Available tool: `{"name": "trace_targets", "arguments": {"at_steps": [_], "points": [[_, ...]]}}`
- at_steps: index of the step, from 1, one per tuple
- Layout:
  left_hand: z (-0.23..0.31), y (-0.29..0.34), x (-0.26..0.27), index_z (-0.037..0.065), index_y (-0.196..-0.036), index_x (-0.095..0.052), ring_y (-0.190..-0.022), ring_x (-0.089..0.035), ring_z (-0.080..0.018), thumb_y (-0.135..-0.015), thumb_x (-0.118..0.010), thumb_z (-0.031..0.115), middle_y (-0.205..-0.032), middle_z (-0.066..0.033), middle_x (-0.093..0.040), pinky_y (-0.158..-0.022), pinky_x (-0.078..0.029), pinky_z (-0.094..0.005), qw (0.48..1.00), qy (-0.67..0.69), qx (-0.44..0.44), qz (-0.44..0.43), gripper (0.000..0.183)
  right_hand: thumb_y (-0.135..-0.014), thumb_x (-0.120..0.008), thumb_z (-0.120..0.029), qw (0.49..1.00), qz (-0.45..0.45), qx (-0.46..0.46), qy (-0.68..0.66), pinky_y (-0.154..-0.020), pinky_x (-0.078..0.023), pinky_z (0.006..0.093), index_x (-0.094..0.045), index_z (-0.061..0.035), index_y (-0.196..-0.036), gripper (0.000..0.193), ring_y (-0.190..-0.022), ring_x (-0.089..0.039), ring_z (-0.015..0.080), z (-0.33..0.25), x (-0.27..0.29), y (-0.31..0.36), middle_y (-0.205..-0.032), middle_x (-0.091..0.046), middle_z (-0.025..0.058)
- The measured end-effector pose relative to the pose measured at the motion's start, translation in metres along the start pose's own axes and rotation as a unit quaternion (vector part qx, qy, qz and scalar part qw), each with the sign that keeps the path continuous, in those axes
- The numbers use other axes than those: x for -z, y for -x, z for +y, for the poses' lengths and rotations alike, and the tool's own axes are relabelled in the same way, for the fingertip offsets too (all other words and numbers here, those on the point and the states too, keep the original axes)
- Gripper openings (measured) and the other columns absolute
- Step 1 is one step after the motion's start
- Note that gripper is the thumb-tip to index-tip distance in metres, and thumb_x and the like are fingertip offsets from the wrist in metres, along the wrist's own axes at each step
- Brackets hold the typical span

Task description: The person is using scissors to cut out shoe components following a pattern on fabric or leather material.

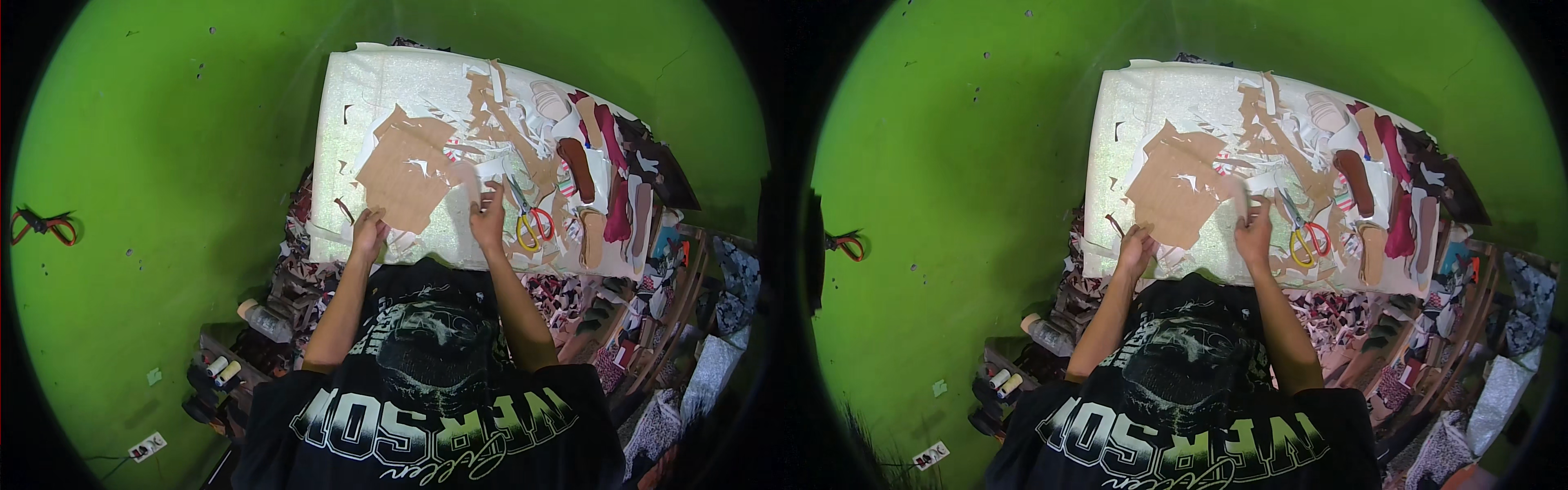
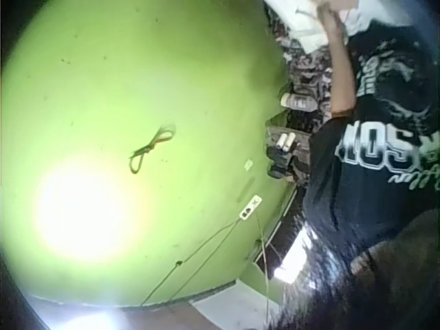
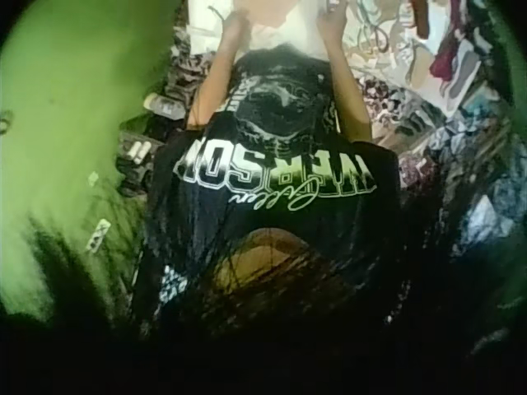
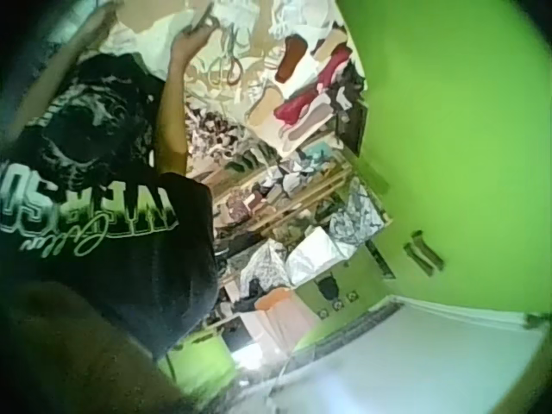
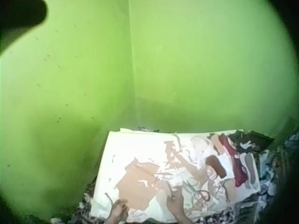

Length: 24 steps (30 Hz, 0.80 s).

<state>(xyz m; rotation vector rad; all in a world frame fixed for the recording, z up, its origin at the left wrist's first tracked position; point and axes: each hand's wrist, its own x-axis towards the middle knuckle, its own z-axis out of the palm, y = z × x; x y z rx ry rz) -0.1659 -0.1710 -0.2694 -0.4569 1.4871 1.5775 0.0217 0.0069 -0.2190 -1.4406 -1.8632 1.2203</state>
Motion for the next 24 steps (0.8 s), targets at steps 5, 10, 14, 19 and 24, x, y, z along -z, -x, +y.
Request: {"name": "trace_targets", "arguments": {"at_steps": [5,10,14,19,24], "points": [[-0.006,-0.023,0.006,0.008,-0.139,-0.042,-0.116,-0.059,-0.0265,-0.106,-0.034,0.045,-0.131,-0.0126,-0.057,-0.101,-0.048,-0.0416,0.979,0.080,0.096,-0.158,0.051,-0.081,-0.058,0.007,0.989,-0.111,0.095,-0.020,-0.079,-0.049,0.0350,-0.054,-0.0009,-0.099,0.020,-0.085,-0.061,0.0265,-0.020,-0.053,0.006,-0.091,-0.059,0.0140],[-0.006,-0.027,0.007,0.010,-0.138,-0.044,-0.115,-0.060,-0.0281,-0.104,-0.027,0.055,-0.128,-0.0127,-0.059,-0.100,-0.048,-0.0458,0.973,0.131,0.114,-0.154,0.059,-0.073,-0.061,0.008,0.960,-0.170,0.223,0.013,-0.081,-0.048,0.0409,-0.054,-0.0021,-0.095,0.025,-0.091,-0.055,0.0350,-0.032,-0.090,0.019,-0.096,-0.052,0.0163],[-0.010,-0.034,0.018,0.013,-0.137,-0.046,-0.113,-0.061,-0.0278,-0.101,-0.020,0.062,-0.126,-0.0124,-0.060,-0.098,-0.050,-0.0470,0.967,0.136,0.126,-0.173,0.066,-0.067,-0.067,0.006,0.900,-0.278,0.326,0.083,-0.086,-0.046,0.0457,-0.055,-0.0028,-0.101,0.036,-0.101,-0.052,0.0397,-0.033,-0.094,0.025,-0.106,-0.049,0.0165],[0.006,-0.023,0.009,0.013,-0.134,-0.047,-0.108,-0.064,-0.0269,-0.098,-0.031,0.066,-0.122,-0.0116,-0.062,-0.093,-0.053,-0.0475,0.965,0.135,0.117,-0.193,0.066,-0.064,-0.077,-0.002,0.893,-0.288,0.335,0.083,-0.086,-0.045,0.0454,-0.057,-0.0027,-0.101,0.042,-0.099,-0.052,0.0373,-0.024,-0.101,0.014,-0.107,-0.049,0.0158],[-0.004,-0.027,0.012,0.010,-0.127,-0.048,-0.102,-0.066,-0.0236,-0.102,-0.046,0.047,-0.119,-0.0110,-0.061,-0.087,-0.057,-0.0437,0.978,0.098,0.094,-0.159,0.044,-0.066,-0.076,-0.002,0.897,-0.315,0.298,0.083,-0.092,-0.046,0.0425,-0.060,-0.0002,-0.108,0.045,-0.105,-0.054,0.0367,-0.018,-0.103,0.013,-0.111,-0.052,0.0156]]}}
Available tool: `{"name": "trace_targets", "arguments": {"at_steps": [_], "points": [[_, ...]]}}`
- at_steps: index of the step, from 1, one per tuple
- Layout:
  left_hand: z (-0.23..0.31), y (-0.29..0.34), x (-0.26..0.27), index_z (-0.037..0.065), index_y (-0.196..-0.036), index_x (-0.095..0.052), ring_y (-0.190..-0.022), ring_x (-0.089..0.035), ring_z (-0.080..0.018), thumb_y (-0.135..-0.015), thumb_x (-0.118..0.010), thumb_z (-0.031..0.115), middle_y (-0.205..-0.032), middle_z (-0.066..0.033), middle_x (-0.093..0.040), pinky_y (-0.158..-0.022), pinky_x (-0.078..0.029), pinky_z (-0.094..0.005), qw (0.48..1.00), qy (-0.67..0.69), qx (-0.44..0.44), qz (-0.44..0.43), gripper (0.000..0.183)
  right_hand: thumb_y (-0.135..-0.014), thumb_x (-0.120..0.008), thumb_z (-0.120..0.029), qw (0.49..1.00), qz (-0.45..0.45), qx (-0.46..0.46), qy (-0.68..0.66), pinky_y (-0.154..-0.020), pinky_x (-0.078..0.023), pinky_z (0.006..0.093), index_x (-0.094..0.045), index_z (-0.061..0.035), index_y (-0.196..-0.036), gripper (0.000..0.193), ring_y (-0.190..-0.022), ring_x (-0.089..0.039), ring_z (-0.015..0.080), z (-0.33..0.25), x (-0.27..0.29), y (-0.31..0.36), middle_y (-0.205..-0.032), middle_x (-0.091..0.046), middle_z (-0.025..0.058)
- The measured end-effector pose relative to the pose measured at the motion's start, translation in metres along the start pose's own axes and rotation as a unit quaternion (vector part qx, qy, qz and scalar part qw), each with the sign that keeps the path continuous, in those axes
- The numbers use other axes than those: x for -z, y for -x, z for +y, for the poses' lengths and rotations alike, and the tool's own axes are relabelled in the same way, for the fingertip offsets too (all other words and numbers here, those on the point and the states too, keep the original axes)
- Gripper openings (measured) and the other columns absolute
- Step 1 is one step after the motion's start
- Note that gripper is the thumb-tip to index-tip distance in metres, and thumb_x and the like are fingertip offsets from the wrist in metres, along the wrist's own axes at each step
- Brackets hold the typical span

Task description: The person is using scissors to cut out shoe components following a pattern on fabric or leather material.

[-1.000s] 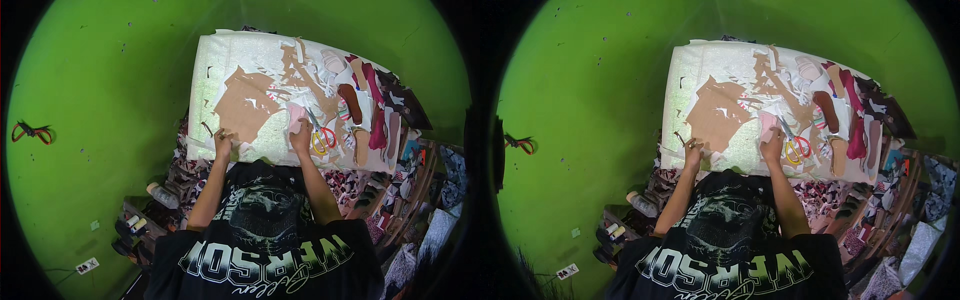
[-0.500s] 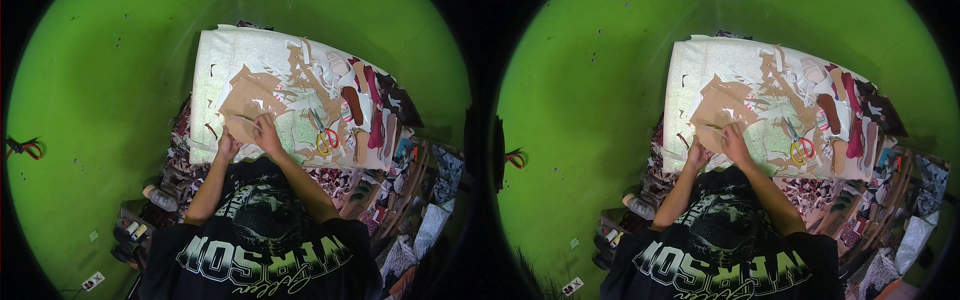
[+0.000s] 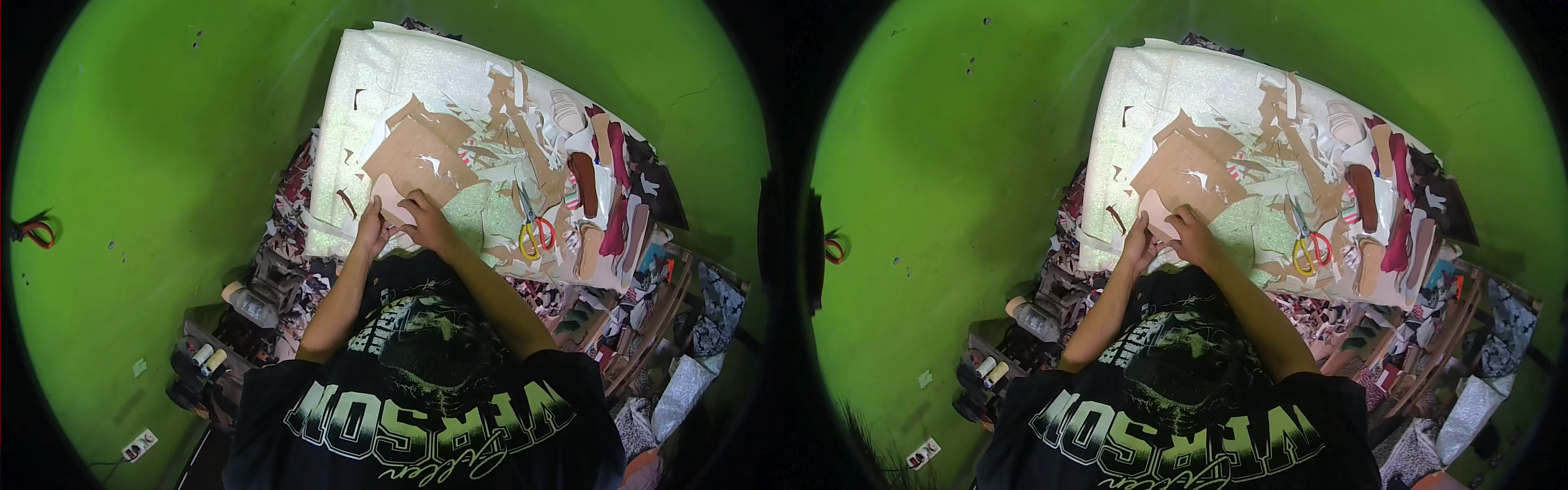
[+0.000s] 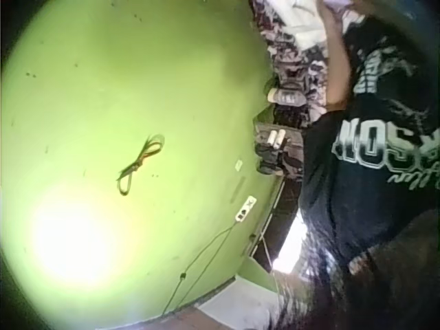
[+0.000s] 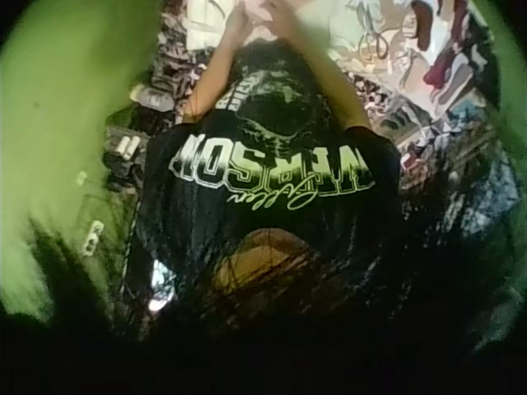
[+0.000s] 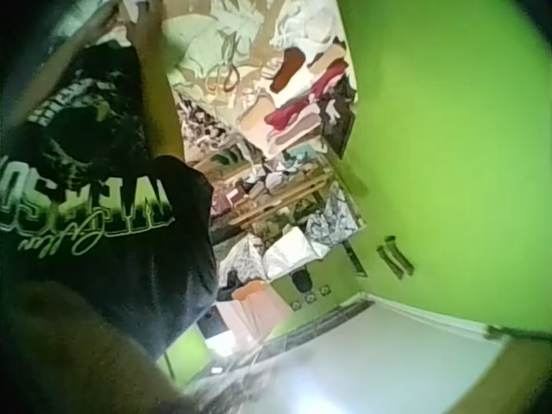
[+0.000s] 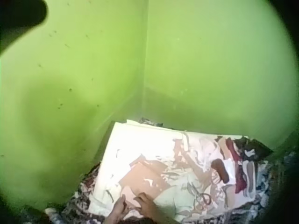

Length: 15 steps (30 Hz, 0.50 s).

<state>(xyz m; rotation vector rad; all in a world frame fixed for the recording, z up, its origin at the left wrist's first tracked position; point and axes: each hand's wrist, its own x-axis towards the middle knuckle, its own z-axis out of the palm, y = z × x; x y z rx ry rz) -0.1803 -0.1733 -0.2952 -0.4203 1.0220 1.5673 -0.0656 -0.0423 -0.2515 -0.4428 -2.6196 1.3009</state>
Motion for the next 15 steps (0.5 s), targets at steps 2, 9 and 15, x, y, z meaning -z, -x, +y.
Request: {"name": "trace_targets", "arguments": {"at_steps": [2,9,15], "points": [[-0.003,-0.003,0.001,0.010,-0.125,-0.049,-0.101,-0.066,-0.0234,-0.103,-0.045,0.045,-0.119,-0.0110,-0.062,-0.087,-0.057,-0.0433,1.000,-0.008,-0.004,0.021,0.041,-0.066,-0.076,-0.001,1.000,-0.006,0.008,-0.004,-0.094,-0.046,0.0408,-0.062,0.0001,-0.109,0.045,-0.107,-0.055,0.0352,0.005,-0.001,0.003,-0.113,-0.054,0.0152],[0.001,0.001,-0.008,0.010,-0.125,-0.049,-0.102,-0.067,-0.0248,-0.104,-0.045,0.043,-0.116,-0.0101,-0.064,-0.088,-0.056,-0.0462,0.999,-0.007,-0.007,0.035,0.039,-0.069,-0.072,0.000,0.994,0.071,-0.082,-0.026,-0.093,-0.047,0.0404,-0.062,-0.0001,-0.109,0.041,-0.106,-0.056,0.0340,0.003,0.014,0.025,-0.110,-0.056,0.0142],[0.001,0.004,-0.011,0.010,-0.132,-0.047,-0.107,-0.066,-0.0267,-0.102,-0.045,0.048,-0.121,-0.0121,-0.062,-0.092,-0.055,-0.0458,1.000,-0.008,-0.002,0.019,0.048,-0.068,-0.073,-0.002,0.998,0.022,-0.049,0.043,-0.093,-0.048,0.0421,-0.060,-0.0009,-0.112,0.046,-0.106,-0.057,0.0355,0.013,0.009,0.028,-0.110,-0.057,0.0157]]}}
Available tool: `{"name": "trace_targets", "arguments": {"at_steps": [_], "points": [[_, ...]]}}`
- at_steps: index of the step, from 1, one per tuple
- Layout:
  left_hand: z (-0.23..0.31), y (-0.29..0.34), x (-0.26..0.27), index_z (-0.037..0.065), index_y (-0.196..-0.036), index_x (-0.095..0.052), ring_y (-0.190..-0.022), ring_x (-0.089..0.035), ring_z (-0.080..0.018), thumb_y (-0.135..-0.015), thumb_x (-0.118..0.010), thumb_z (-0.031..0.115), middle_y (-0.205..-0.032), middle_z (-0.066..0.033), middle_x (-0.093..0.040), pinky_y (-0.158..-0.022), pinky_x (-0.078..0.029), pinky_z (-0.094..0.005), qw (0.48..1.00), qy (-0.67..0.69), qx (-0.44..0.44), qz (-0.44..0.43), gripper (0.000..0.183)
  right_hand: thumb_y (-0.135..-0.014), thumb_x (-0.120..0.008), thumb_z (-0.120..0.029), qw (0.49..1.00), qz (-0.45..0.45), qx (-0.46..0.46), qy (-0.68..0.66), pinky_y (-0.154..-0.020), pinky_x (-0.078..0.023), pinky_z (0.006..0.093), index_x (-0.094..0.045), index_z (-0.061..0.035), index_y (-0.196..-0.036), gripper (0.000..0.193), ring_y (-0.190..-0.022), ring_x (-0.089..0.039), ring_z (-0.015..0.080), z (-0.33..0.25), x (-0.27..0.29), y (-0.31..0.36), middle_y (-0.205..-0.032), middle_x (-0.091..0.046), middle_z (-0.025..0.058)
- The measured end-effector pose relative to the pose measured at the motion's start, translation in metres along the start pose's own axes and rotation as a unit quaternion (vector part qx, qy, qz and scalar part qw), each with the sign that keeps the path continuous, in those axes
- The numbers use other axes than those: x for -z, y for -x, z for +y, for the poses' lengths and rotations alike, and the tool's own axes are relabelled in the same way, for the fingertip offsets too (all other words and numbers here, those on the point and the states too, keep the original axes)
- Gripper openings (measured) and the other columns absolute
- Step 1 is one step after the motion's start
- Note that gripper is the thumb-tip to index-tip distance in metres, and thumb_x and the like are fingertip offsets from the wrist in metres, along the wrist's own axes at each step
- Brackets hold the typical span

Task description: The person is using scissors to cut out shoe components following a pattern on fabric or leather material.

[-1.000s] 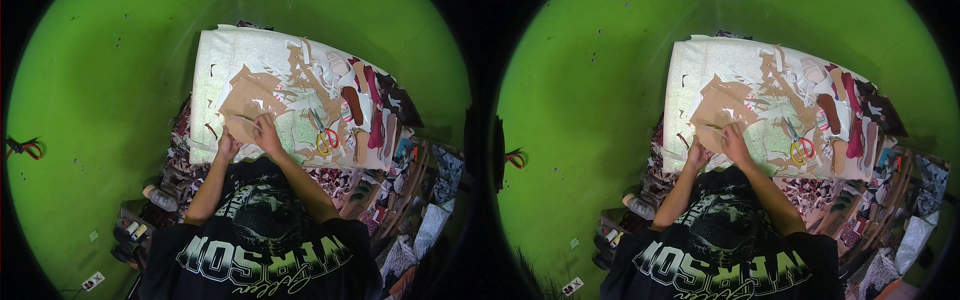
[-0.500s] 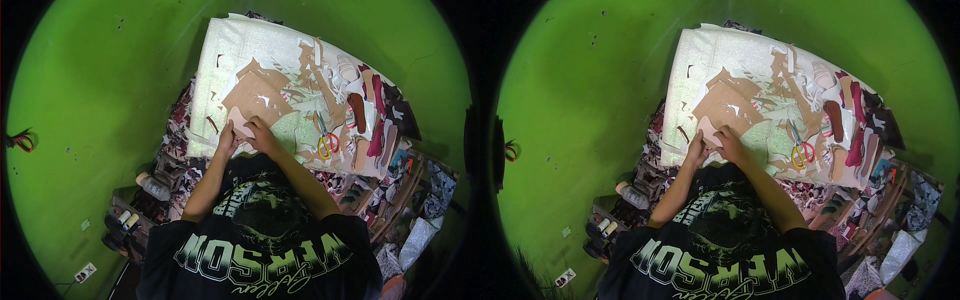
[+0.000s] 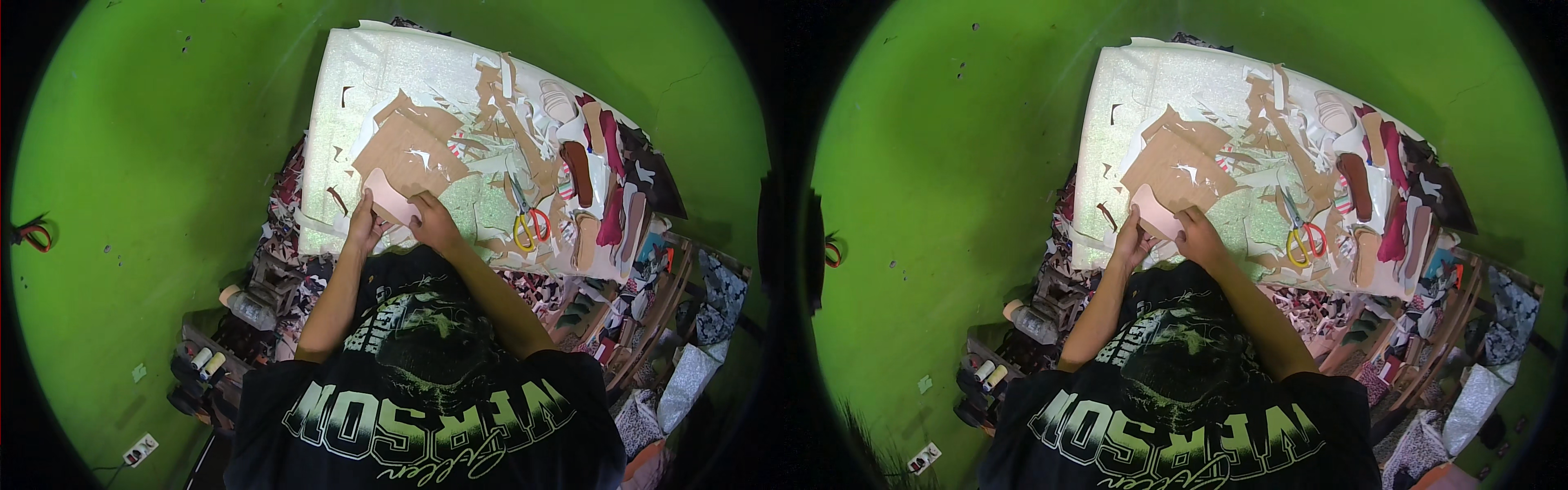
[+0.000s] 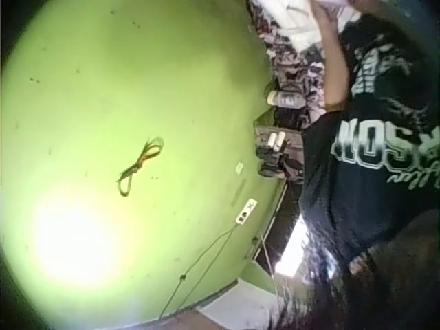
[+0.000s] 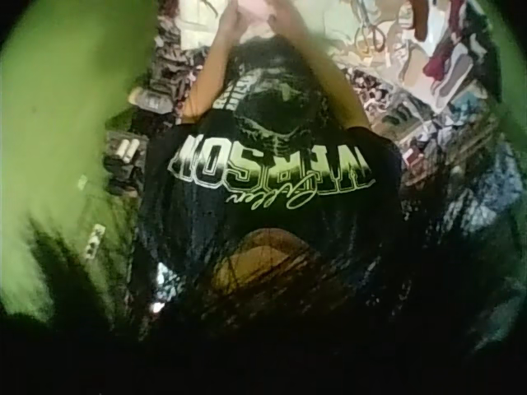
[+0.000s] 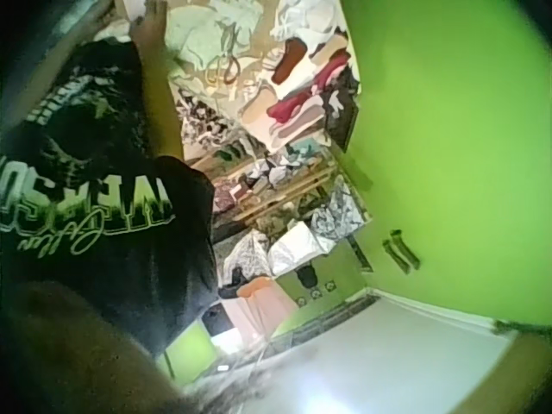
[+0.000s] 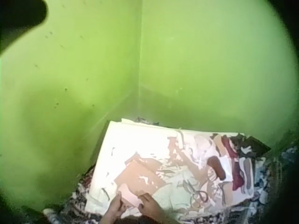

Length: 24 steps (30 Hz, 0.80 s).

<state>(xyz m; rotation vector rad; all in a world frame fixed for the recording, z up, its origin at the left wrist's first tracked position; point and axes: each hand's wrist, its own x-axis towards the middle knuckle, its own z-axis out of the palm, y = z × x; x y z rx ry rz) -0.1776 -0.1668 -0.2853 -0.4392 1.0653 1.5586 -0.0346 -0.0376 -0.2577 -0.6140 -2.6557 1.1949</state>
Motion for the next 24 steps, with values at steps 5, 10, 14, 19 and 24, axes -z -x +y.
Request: {"name": "trace_targets", "arguments": {"at_steps": [5,10,14,19,24], "points": [[-0.001,-0.005,0.002,0.010,-0.135,-0.045,-0.108,-0.066,-0.0274,-0.100,-0.044,0.054,-0.125,-0.0133,-0.061,-0.095,-0.054,-0.0461,1.000,-0.012,0.006,-0.011,0.057,-0.065,-0.077,-0.008,0.998,0.055,0.015,0.037,-0.093,-0.049,0.0430,-0.058,0.0002,-0.112,0.051,-0.105,-0.058,0.0382,-0.016,-0.001,-0.005,-0.110,-0.057,0.0199],[-0.001,-0.003,0.005,0.012,-0.140,-0.041,-0.115,-0.062,-0.0250,-0.099,-0.039,0.061,-0.130,-0.0123,-0.058,-0.096,-0.053,-0.0458,0.999,-0.033,0.035,-0.017,0.064,-0.072,-0.075,-0.007,0.994,-0.019,-0.066,-0.084,-0.086,-0.053,0.0380,-0.059,0.0023,-0.111,0.043,-0.095,-0.066,0.0301,-0.005,-0.005,-0.006,-0.104,-0.064,0.0189],[-0.008,-0.008,0.010,0.013,-0.141,-0.040,-0.116,-0.060,-0.0236,-0.099,-0.040,0.060,-0.132,-0.0114,-0.057,-0.095,-0.053,-0.0442,0.999,-0.039,0.016,-0.013,0.062,-0.079,-0.069,-0.002,0.950,-0.001,-0.232,-0.209,-0.077,-0.056,0.0332,-0.060,0.0041,-0.112,0.035,-0.082,-0.070,0.0224,0.010,-0.017,-0.005,-0.092,-0.069,0.0154],[-0.006,-0.001,0.006,0.013,-0.140,-0.041,-0.109,-0.064,-0.0240,-0.101,-0.046,0.051,-0.127,-0.0115,-0.060,-0.094,-0.054,-0.0428,0.999,-0.038,-0.002,-0.024,0.055,-0.079,-0.068,-0.002,0.950,0.002,-0.237,-0.204,-0.074,-0.057,0.0350,-0.061,-0.0001,-0.114,0.035,-0.081,-0.071,0.0250,0.007,-0.019,-0.014,-0.087,-0.070,0.0159],[-0.007,-0.002,0.007,0.009,-0.138,-0.043,-0.106,-0.066,-0.0252,-0.103,-0.041,0.050,-0.124,-0.0125,-0.062,-0.092,-0.055,-0.0439,0.998,0.011,0.011,-0.056,0.054,-0.079,-0.068,-0.004,0.921,-0.010,-0.312,-0.232,-0.073,-0.057,0.0360,-0.060,-0.0034,-0.114,0.036,-0.081,-0.071,0.0266,-0.009,-0.024,-0.028,-0.086,-0.071,0.0171]]}}
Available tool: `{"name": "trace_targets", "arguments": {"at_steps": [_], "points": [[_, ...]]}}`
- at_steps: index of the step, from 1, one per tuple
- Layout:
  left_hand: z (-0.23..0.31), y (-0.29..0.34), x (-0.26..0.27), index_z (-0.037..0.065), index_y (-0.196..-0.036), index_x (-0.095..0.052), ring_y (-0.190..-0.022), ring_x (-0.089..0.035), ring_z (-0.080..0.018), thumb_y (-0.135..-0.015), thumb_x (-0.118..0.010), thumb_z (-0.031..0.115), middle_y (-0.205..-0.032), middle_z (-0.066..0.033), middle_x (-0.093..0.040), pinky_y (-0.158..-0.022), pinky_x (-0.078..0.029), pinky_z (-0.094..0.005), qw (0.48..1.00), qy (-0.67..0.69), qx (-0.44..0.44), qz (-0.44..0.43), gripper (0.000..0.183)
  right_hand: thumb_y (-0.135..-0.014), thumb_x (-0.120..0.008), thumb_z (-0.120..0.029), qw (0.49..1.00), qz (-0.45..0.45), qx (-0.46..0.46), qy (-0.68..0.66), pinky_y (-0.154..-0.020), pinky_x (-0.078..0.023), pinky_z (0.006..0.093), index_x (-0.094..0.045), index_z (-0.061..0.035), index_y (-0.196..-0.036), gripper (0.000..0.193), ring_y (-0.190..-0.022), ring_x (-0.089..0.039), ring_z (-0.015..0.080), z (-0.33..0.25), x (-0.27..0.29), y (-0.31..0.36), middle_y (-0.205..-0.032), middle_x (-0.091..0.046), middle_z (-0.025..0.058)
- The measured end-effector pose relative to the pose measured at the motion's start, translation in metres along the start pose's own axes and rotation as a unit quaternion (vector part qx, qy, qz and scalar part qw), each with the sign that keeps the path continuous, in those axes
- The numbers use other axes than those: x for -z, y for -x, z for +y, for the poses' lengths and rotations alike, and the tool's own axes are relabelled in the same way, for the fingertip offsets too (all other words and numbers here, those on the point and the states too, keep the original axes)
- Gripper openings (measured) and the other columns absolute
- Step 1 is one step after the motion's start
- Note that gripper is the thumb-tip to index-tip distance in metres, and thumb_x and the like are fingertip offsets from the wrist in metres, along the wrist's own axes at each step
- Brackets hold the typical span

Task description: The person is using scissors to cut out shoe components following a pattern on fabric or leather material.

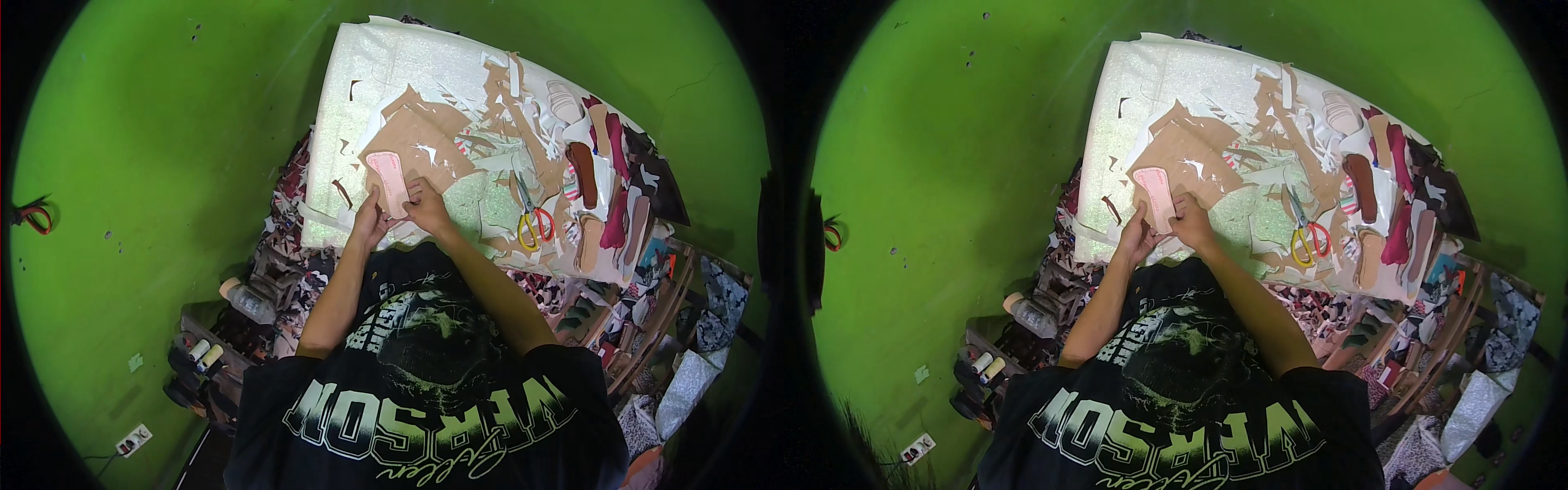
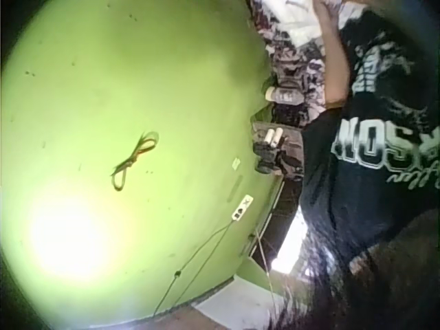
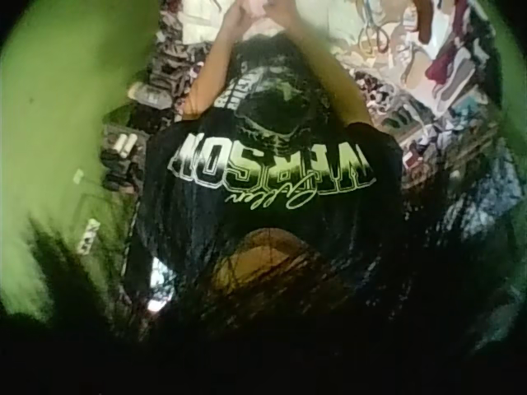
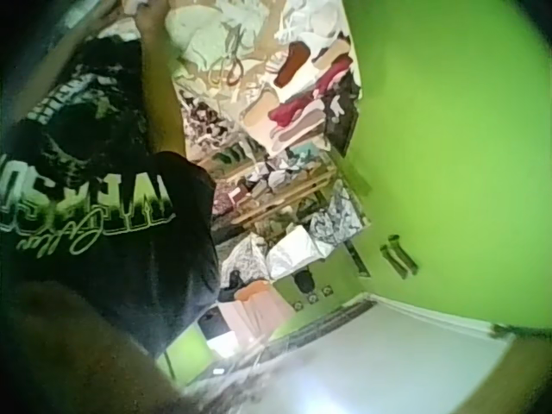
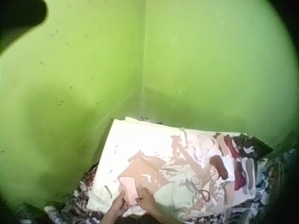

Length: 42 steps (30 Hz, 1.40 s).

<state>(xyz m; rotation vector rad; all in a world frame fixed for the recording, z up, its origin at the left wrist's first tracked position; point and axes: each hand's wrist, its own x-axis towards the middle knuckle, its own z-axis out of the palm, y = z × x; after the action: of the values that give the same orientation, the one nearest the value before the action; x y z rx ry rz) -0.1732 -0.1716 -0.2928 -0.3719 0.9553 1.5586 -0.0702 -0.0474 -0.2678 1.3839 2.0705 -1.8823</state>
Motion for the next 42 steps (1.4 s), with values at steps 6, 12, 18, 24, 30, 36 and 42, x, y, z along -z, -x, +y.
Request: {"name": "trace_targets", "arguments": {"at_steps": [6,12,18,24,30,36,42], "points": [[0.000,-0.004,-0.002,0.007,-0.138,-0.043,-0.099,-0.067,-0.0242,-0.105,-0.036,0.045,-0.122,-0.0131,-0.063,-0.086,-0.056,-0.0408,0.999,0.014,-0.033,0.019,0.051,-0.080,-0.071,-0.002,0.998,0.022,0.054,0.036,-0.069,-0.058,0.0340,-0.060,-0.0052,-0.114,0.036,-0.084,-0.069,0.0225,-0.006,-0.014,-0.012,-0.092,-0.069,0.0160],[0.000,-0.012,-0.002,0.004,-0.129,-0.048,-0.076,-0.059,-0.0118,-0.101,-0.049,0.012,-0.096,-0.0101,-0.064,-0.063,-0.049,-0.0265,0.937,-0.169,-0.231,0.199,0.029,-0.081,-0.066,0.004,0.997,-0.031,-0.020,-0.060,-0.070,-0.062,0.0363,-0.054,0.0007,-0.120,0.040,-0.085,-0.071,0.0250,-0.033,-0.016,-0.003,-0.097,-0.068,0.0179],[0.001,-0.004,-0.017,0.004,-0.127,-0.045,-0.084,-0.065,-0.0176,-0.100,-0.050,0.011,-0.106,-0.0123,-0.064,-0.062,-0.056,-0.0297,0.971,-0.118,-0.151,0.144,0.028,-0.078,-0.071,0.002,0.998,-0.005,-0.002,-0.066,-0.063,-0.061,0.0320,-0.058,-0.0005,-0.118,0.042,-0.082,-0.069,0.0209,0.006,-0.025,-0.019,-0.094,-0.067,0.0160],[-0.002,-0.006,-0.008,0.008,-0.129,-0.045,-0.091,-0.067,-0.0206,-0.103,-0.046,0.014,-0.112,-0.0115,-0.063,-0.067,-0.058,-0.0314,0.982,-0.106,-0.109,0.111,0.027,-0.080,-0.062,0.007,0.996,0.021,0.067,0.056,-0.079,-0.058,0.0344,-0.060,-0.0021,-0.119,0.041,-0.091,-0.070,0.0257,0.005,-0.013,-0.014,-0.106,-0.068,0.0195],[0.001,-0.003,-0.002,0.009,-0.131,-0.046,-0.107,-0.064,-0.0236,-0.106,-0.040,0.035,-0.122,-0.0103,-0.062,-0.090,-0.053,-0.0414,0.989,-0.047,-0.076,0.119,0.036,-0.077,-0.051,0.012,0.983,0.036,0.158,0.088,-0.094,-0.050,0.0337,-0.060,-0.0051,-0.122,0.049,-0.112,-0.065,0.0306,0.010,0.010,-0.010,-0.116,-0.067,0.0193],[0.009,0.011,-0.019,0.009,-0.132,-0.048,-0.111,-0.062,-0.0240,-0.103,-0.047,0.041,-0.125,-0.0102,-0.061,-0.092,-0.052,-0.0428,0.996,0.022,-0.053,0.064,0.044,-0.077,-0.055,0.011,0.990,-0.023,0.125,0.066,-0.087,-0.054,0.0335,-0.061,-0.0068,-0.122,0.048,-0.101,-0.068,0.0264,0.010,0.023,-0.004,-0.110,-0.069,0.0172],[-0.008,-0.006,-0.002,0.007,-0.123,-0.055,-0.100,-0.068,-0.0234,-0.101,-0.056,0.029,-0.113,-0.0101,-0.067,-0.083,-0.058,-0.0403,0.989,-0.066,-0.085,0.097,0.032,-0.076,-0.073,-0.006,0.989,-0.018,0.127,0.073,-0.078,-0.056,0.0351,-0.066,-0.0034,-0.107,0.031,-0.083,-0.071,0.0276,0.020,0.038,-0.004,-0.092,-0.071,0.0152]]}}
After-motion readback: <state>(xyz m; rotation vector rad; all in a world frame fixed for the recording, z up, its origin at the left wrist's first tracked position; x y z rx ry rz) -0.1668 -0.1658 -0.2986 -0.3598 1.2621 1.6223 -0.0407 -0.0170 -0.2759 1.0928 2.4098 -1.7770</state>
